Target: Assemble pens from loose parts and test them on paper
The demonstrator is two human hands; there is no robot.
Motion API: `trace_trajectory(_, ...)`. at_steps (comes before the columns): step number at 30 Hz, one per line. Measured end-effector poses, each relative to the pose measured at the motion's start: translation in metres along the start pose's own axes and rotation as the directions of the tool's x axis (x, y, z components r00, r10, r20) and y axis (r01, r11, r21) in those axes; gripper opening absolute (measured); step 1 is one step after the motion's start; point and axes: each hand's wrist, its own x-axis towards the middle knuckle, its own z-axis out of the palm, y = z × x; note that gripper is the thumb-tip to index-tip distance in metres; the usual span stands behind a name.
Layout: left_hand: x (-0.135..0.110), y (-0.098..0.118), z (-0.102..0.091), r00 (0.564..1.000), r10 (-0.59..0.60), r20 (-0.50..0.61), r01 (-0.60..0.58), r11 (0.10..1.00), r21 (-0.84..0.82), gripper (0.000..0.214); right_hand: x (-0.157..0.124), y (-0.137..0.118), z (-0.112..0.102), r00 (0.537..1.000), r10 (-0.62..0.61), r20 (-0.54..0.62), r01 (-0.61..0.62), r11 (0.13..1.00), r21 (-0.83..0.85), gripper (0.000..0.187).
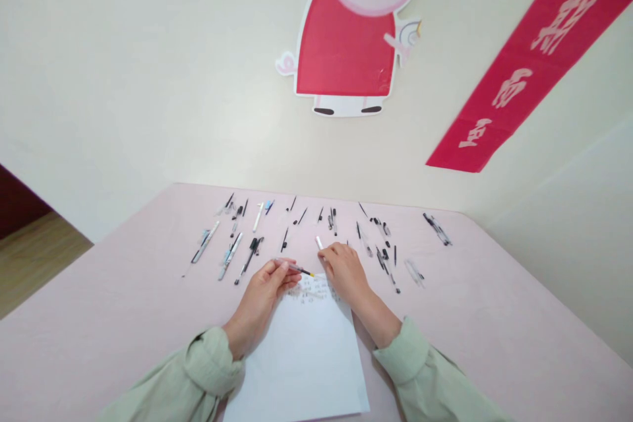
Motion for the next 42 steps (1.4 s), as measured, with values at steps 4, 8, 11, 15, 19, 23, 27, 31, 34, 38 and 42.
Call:
trace_trajectory(4, -0.001, 0.002, 0.001, 1.000, -0.001, 0.009, 0.001, 1.000, -0.015, 0.031, -0.001, 0.001, 0.000, 0.998, -0.055, 0.012, 0.054, 0.997, 0.058, 0.017)
trace_trajectory(8, -0.001, 0.001, 0.000, 1.000, -0.004, 0.021, 0.004, 1.000, -0.011, 0.031, 0.003, 0.004, -0.001, 0.997, -0.055, -0.050, 0.057, 0.997, 0.051, 0.027)
trace_trajectory(11, 0.000, 0.000, 0.000, 1.000, -0.003, 0.028, 0.003, 1.000, -0.007, 0.031, 0.006, 0.006, 0.000, 0.994, -0.085, -0.066, 0.088, 0.995, 0.038, 0.027)
trace_trajectory(15, 0.001, 0.000, 0.000, 1.000, 0.005, 0.015, -0.005, 1.000, -0.026, 0.032, 0.006, 0.007, 0.003, 0.991, -0.119, -0.066, 0.123, 0.991, 0.058, 0.016)
trace_trajectory(19, 0.002, 0.001, -0.001, 1.000, 0.009, -0.025, -0.010, 0.998, -0.060, 0.031, 0.004, 0.005, 0.001, 0.985, -0.143, -0.099, 0.155, 0.980, 0.122, 0.015)
trace_trajectory(23, 0.003, 0.002, -0.001, 0.994, 0.011, -0.106, -0.025, 0.991, -0.129, 0.021, -0.001, 0.004, -0.009, 0.978, -0.096, -0.185, 0.137, 0.966, 0.219, 0.020)
trace_trajectory(27, 0.004, 0.003, -0.003, 0.990, 0.007, -0.138, -0.031, 0.984, -0.174, 0.013, -0.009, 0.003, -0.017, 0.976, -0.104, -0.191, 0.152, 0.956, 0.253, 0.017)
trace_trajectory(31, 0.004, 0.003, -0.004, 0.989, 0.009, -0.147, -0.037, 0.981, -0.188, 0.011, -0.013, 0.001, -0.020, 0.979, -0.121, -0.165, 0.160, 0.956, 0.247, 0.015)
trace_trajectory(34, 0.005, 0.002, -0.004, 0.989, 0.015, -0.149, -0.043, 0.981, -0.192, 0.011, -0.014, -0.001, -0.020, 0.979, -0.140, -0.151, 0.174, 0.955, 0.241, 0.015)
trace_trajectory(38, 0.008, 0.001, -0.004, 0.991, 0.019, -0.130, -0.044, 0.981, -0.187, 0.014, -0.014, -0.005, -0.018, 0.979, -0.141, -0.146, 0.174, 0.954, 0.243, 0.014)
trace_trajectory(42, 0.008, -0.001, -0.005, 0.994, 0.020, -0.103, -0.039, 0.981, -0.191, 0.020, -0.014, -0.008, -0.016, 0.980, -0.152, -0.131, 0.181, 0.951, 0.251, 0.017)
